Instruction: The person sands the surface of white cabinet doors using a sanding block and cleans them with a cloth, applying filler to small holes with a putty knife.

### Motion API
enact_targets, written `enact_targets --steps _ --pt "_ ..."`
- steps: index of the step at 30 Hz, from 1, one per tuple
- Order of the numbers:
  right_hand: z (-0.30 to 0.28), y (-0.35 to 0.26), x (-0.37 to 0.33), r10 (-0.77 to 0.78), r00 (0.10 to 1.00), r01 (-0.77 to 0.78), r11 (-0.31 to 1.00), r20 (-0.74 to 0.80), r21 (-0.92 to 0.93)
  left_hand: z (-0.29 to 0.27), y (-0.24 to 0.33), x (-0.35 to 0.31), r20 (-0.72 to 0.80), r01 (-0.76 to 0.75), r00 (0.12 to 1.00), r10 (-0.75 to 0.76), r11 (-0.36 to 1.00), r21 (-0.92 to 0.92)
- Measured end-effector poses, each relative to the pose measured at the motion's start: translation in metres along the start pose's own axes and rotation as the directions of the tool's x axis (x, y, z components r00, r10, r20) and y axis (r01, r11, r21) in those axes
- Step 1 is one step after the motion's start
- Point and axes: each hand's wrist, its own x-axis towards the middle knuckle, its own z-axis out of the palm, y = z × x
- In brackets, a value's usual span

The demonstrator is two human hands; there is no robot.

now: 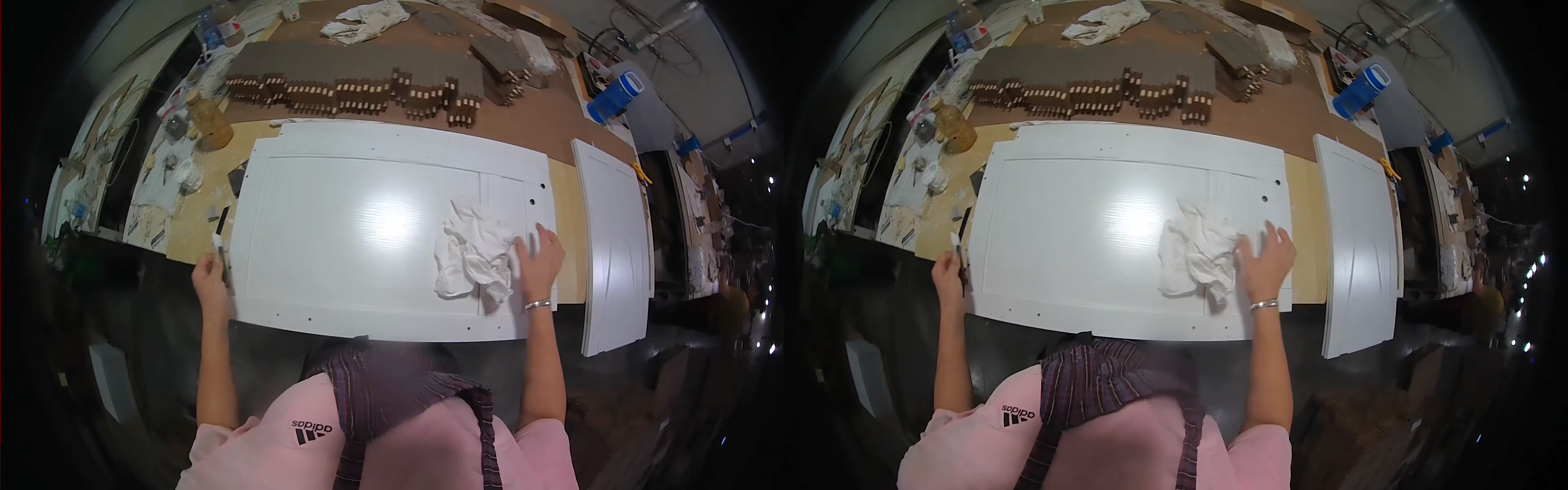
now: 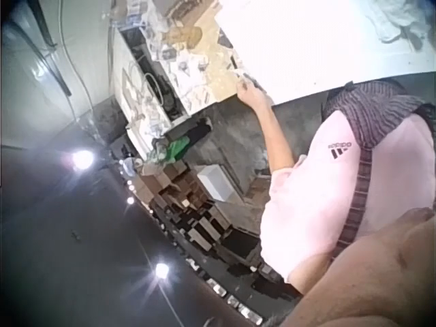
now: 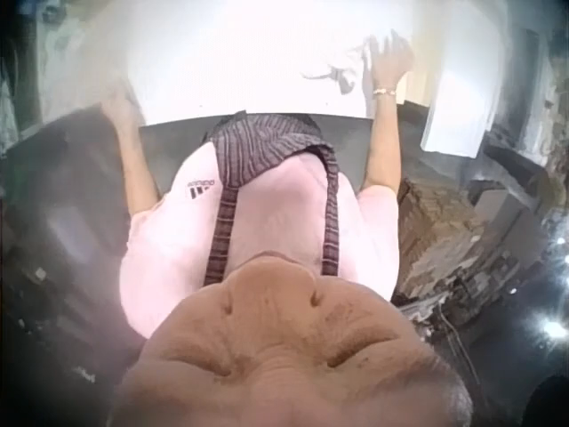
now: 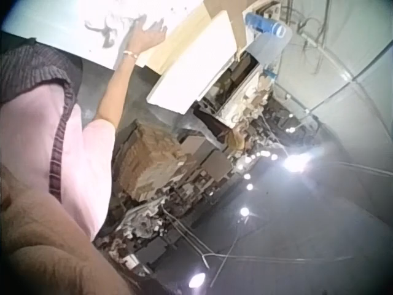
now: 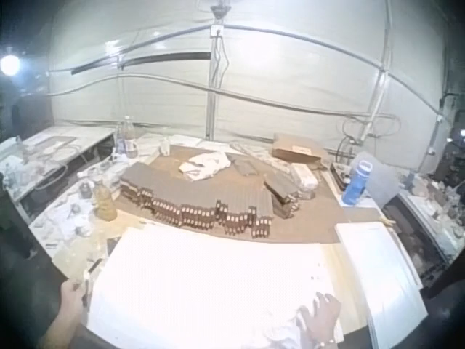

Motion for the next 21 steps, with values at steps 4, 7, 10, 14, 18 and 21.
enact_targets --steps 4,7,10,14,18,21 --pt "-0.004 -0.063 -0.020 -0.434 0.857 0.399 0.900 0.280 0.174 0.035 0.050 0.001 0.109 -0.039 0.992 0.059 0.983 -0.177" --pt "0.004 -0.072 -0.026 -0.487 0.826 0.466 0.873 0.284 0.141 0.123 0.087 -0.014 0.306 0.060 0.952 0.027 0.961 -0.270" --pt "0.013 -0.055 -0.016 -0.541 0.832 0.496 0.823 0.119 0.276 0.208 0.127 -0.034 0.567 0.169 0.824 -0.004 0.956 -0.240" --pt "-0.008 -0.024 0.028 -0.116 0.992 0.088 0.909 0.046 0.407 0.293 0.161 -0.042 0.778 0.185 0.628 0.025 0.966 -0.180" --pt "-0.008 0.050 0.055 -0.145 0.989 0.145 0.985 0.008 -0.089 0.374 0.172 -0.040 0.900 0.134 0.433 0.045 0.984 -0.114" --pt "-0.001 0.054 0.048 -0.134 0.991 0.136 0.985 0.021 -0.103 0.426 0.180 -0.038 0.954 -0.041 0.277 0.113 0.994 -0.106"
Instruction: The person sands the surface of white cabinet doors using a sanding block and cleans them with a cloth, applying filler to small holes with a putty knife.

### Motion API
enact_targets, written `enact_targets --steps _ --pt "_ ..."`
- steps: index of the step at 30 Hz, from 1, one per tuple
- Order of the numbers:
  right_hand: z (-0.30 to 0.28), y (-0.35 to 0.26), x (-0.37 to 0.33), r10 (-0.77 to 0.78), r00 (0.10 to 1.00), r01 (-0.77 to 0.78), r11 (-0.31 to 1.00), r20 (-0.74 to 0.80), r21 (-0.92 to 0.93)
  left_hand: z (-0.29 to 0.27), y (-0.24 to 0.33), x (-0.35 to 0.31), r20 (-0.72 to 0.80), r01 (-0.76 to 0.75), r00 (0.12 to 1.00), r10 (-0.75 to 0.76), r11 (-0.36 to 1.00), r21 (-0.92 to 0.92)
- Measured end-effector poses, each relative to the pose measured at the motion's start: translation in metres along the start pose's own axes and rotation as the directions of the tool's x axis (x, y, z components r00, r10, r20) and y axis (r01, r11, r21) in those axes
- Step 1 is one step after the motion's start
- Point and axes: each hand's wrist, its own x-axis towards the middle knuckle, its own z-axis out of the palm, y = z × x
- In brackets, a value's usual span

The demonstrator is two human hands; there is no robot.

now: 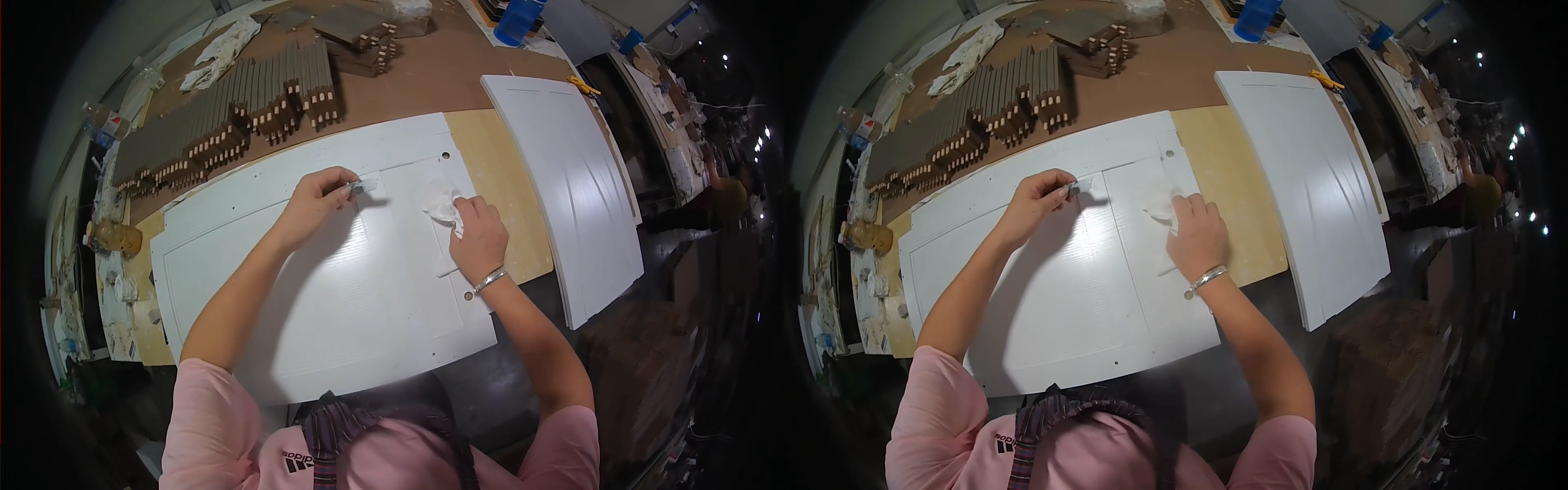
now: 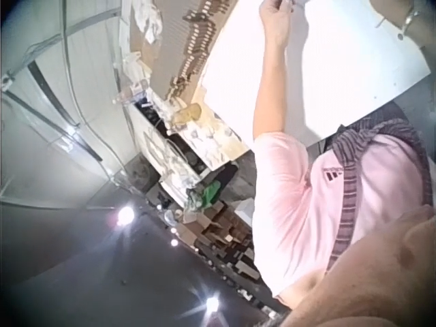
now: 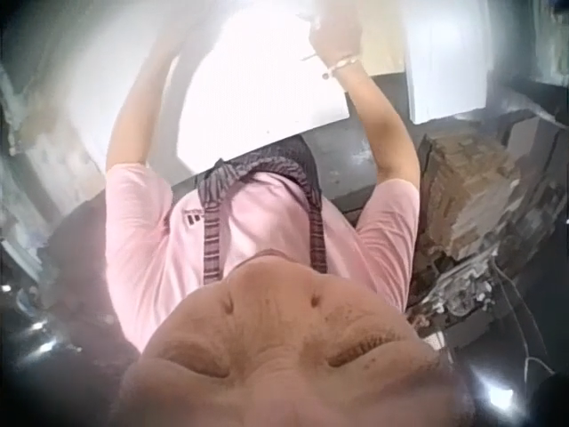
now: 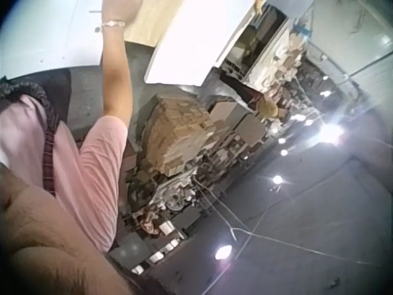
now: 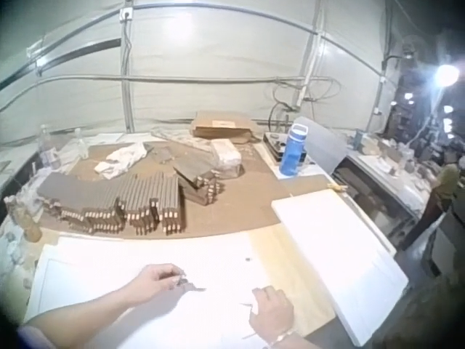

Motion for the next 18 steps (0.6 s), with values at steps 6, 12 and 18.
enact_targets --steps 6,12,18 --pt "0.005 0.001 -0.002 0.075 0.996 -0.069 0.991 -0.052 0.117 0.011 0.003 0.079 0.106 -0.122 0.991 0.085 0.898 0.423" --pt "0.010 -0.001 -0.001 0.090 0.995 -0.086 0.993 -0.045 0.084 0.009 0.004 0.115 0.259 -0.485 0.871 0.418 0.643 0.593" --pt "0.010 0.001 0.000 0.056 0.995 -0.050 0.996 -0.088 0.074 0.005 0.008 0.126 0.350 -0.512 0.852 0.390 0.479 0.712"
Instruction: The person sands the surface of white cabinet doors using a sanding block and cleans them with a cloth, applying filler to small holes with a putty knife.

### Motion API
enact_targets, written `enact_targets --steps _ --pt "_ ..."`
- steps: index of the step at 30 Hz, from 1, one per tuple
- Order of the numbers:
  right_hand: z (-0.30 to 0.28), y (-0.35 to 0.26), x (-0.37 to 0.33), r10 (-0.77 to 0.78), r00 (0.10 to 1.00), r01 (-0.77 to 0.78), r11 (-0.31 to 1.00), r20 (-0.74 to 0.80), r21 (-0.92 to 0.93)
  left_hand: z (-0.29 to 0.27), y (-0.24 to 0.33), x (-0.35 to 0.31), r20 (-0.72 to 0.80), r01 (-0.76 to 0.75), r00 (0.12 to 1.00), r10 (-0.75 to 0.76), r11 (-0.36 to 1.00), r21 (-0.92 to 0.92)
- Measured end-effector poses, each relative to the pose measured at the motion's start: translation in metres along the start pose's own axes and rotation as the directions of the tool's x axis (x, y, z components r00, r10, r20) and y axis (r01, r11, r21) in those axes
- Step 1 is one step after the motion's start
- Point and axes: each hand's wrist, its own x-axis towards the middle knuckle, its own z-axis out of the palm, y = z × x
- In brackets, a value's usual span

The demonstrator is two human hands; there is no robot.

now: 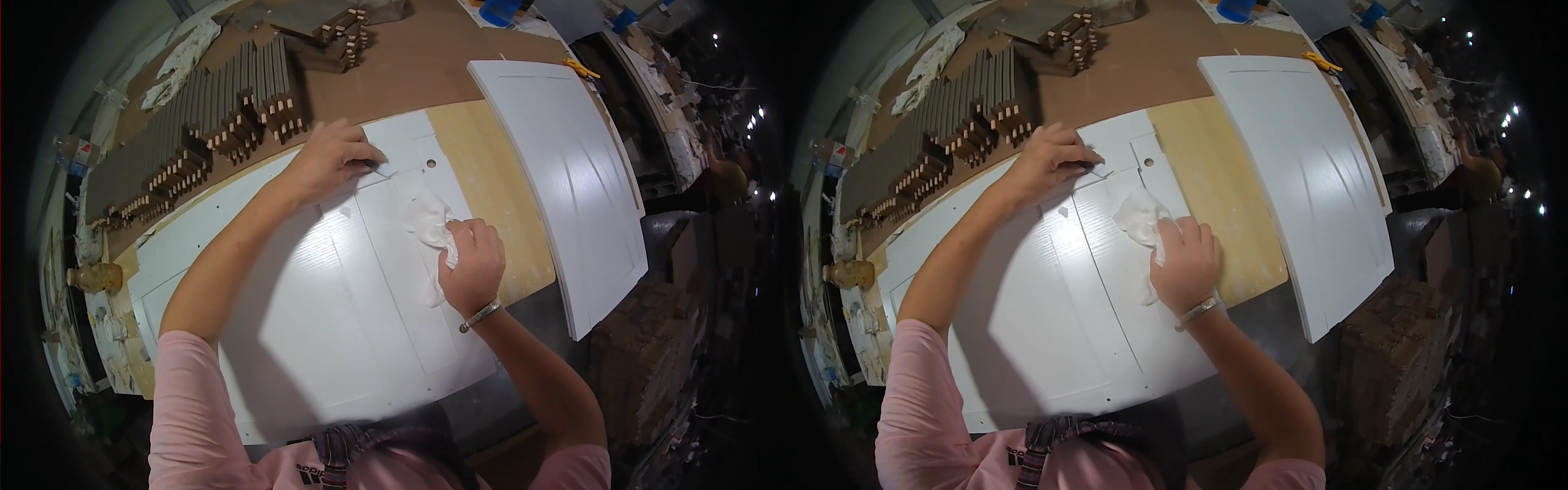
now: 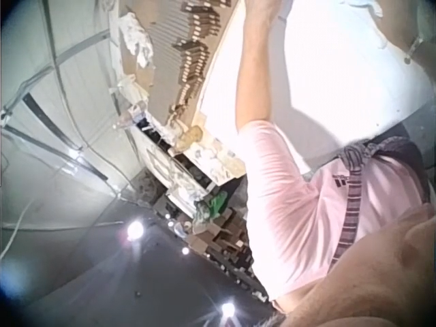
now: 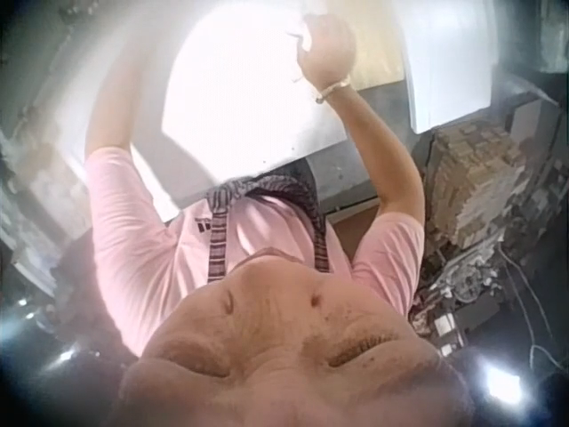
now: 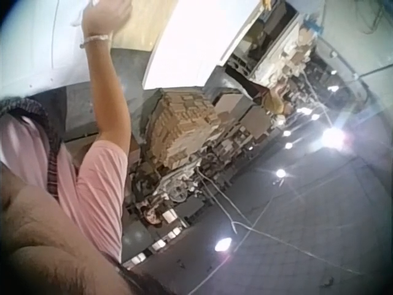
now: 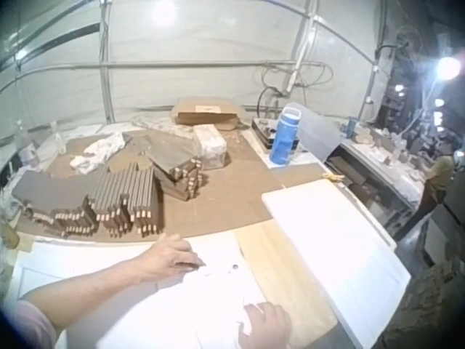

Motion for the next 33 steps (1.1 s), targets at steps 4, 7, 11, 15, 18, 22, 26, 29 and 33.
enact_targets --steps 4,7,11,15,18,22,26,29,33 --pt "0.000 -0.001 0.002 0.006 1.000 -0.006 1.000 0.006 0.000 -0.001 -0.001 0.004 0.008 0.012 1.000 -0.012 0.999 -0.033" --pt "0.000 -0.001 0.002 0.011 1.000 -0.011 1.000 0.019 0.005 0.001 0.000 0.005 0.005 -0.002 1.000 0.002 0.999 -0.045" --pt "-0.001 0.000 0.002 0.009 1.000 -0.009 1.000 0.020 -0.006 0.002 0.001 0.008 0.020 -0.022 1.000 0.022 0.999 -0.046" --pt "-0.003 -0.003 0.003 0.015 0.999 -0.015 1.000 0.030 0.005 0.002 0.001 0.010 0.024 -0.005 1.000 0.006 0.999 -0.039" --pt "-0.002 -0.002 0.002 0.019 0.999 -0.020 1.000 0.031 0.007 0.005 -0.003 0.011 0.005 -0.024 1.000 0.024 0.999 -0.041" --pt "-0.003 -0.003 0.003 0.013 1.000 -0.013 1.000 0.025 0.006 0.008 0.001 0.012 -0.061 -0.013 0.998 0.013 1.000 -0.002" --pt "-0.002 -0.002 0.003 0.018 0.999 -0.018 1.000 0.029 0.010 0.008 -0.001 0.016 -0.069 -0.033 0.997 0.030 0.999 -0.044" --pt "-0.002 -0.002 0.002 0.015 1.000 -0.015 1.000 0.028 0.014 0.013 -0.002 0.017 -0.080 -0.033 0.996 0.028 0.997 -0.066" --pt "-0.003 -0.001 0.002 0.009 1.000 -0.010 1.000 0.025 0.019 0.012 -0.006 0.023 -0.140 0.012 0.990 -0.015 1.000 -0.022"
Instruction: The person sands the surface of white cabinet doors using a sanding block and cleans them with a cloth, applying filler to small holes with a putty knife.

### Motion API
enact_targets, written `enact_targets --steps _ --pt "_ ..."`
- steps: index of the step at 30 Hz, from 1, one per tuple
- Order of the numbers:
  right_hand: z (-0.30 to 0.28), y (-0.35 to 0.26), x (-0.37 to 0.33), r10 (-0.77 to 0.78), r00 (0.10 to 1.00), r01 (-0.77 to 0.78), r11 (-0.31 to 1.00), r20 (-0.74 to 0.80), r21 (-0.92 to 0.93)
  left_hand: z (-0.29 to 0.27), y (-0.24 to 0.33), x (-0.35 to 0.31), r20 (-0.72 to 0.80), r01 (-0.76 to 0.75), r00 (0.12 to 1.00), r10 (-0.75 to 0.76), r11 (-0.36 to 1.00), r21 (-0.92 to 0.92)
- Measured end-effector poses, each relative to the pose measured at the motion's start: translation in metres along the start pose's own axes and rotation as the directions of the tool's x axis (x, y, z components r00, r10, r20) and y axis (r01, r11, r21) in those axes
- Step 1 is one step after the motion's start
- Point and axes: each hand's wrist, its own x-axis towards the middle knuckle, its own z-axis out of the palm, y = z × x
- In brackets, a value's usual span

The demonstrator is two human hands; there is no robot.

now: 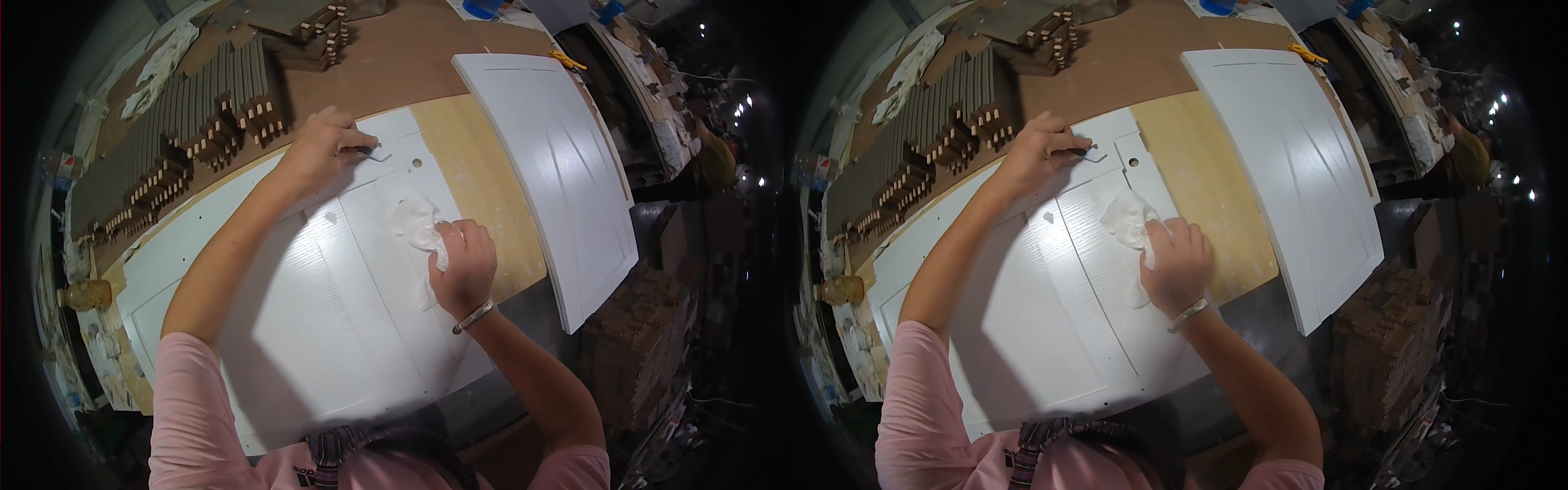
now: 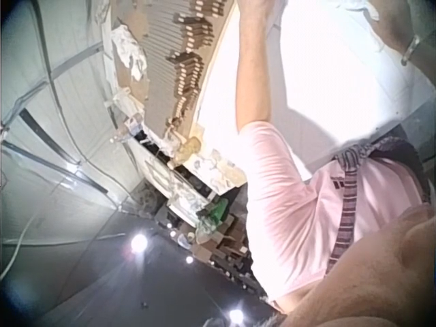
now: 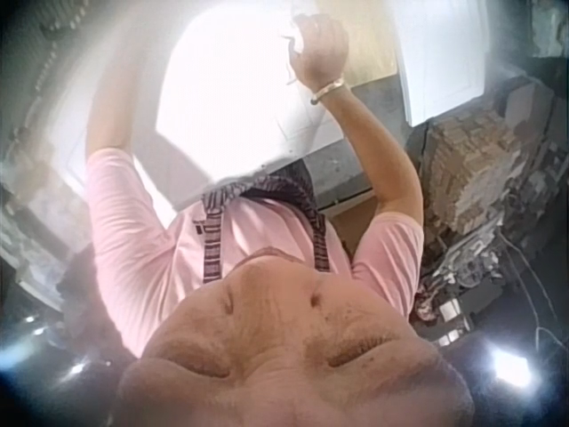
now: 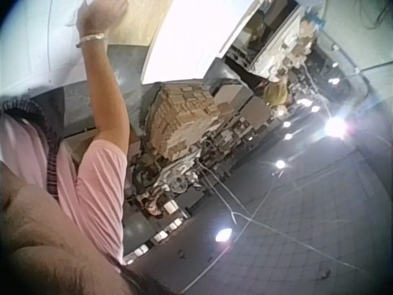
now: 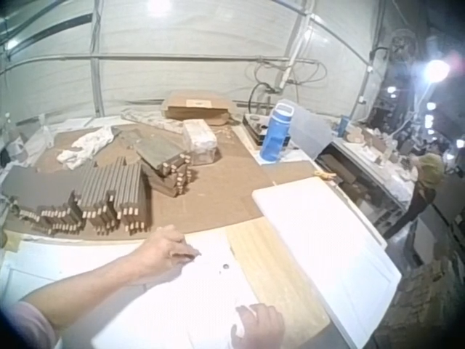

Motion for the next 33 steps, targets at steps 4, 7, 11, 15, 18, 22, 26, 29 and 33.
enact_targets --steps 4,7,11,15,18,22,26,29,33 --pt "0.001 0.000 0.000 -0.006 1.000 0.006 1.000 -0.007 0.003 0.003 -0.007 0.007 -0.003 0.068 0.998 -0.069 0.996 -0.058" --pt "0.001 0.000 0.000 -0.003 1.000 0.003 1.000 -0.008 0.003 0.009 -0.011 0.010 -0.049 0.022 0.999 -0.020 0.999 0.031" --pt "0.002 0.000 -0.001 0.005 1.000 -0.005 1.000 -0.004 -0.006 0.004 -0.010 0.016 -0.050 0.039 0.998 -0.036 0.998 0.055" --pt "0.000 -0.001 -0.001 0.004 1.000 -0.004 1.000 -0.006 -0.016 0.006 -0.007 0.019 -0.020 0.049 0.999 -0.049 0.999 0.020" --pt "0.001 0.000 -0.001 -0.001 1.000 0.000 1.000 -0.003 -0.011 0.005 -0.007 0.018 -0.028 0.042 0.999 -0.042 0.999 0.023" --pt "0.001 -0.003 0.000 0.000 1.000 0.000 1.000 0.002 -0.009 0.006 -0.009 0.017 -0.031 -0.003 1.000 0.005 0.999 0.050" --pt "0.001 0.001 -0.001 0.003 1.000 -0.003 1.000 -0.006 -0.018 0.005 0.004 0.011 -0.011 -0.032 0.999 0.031 0.998 -0.053" --pt "0.001 -0.001 0.000 0.002 1.000 -0.002 1.000 -0.013 -0.019 0.005 0.012 0.006 0.092 -0.105 0.990 0.109 0.993 -0.049" --pt "0.001 -0.002 0.001 -0.006 1.000 0.006 1.000 -0.014 -0.005 0.007 0.006 0.009 0.032 -0.050 0.998 0.051 0.998 -0.029"
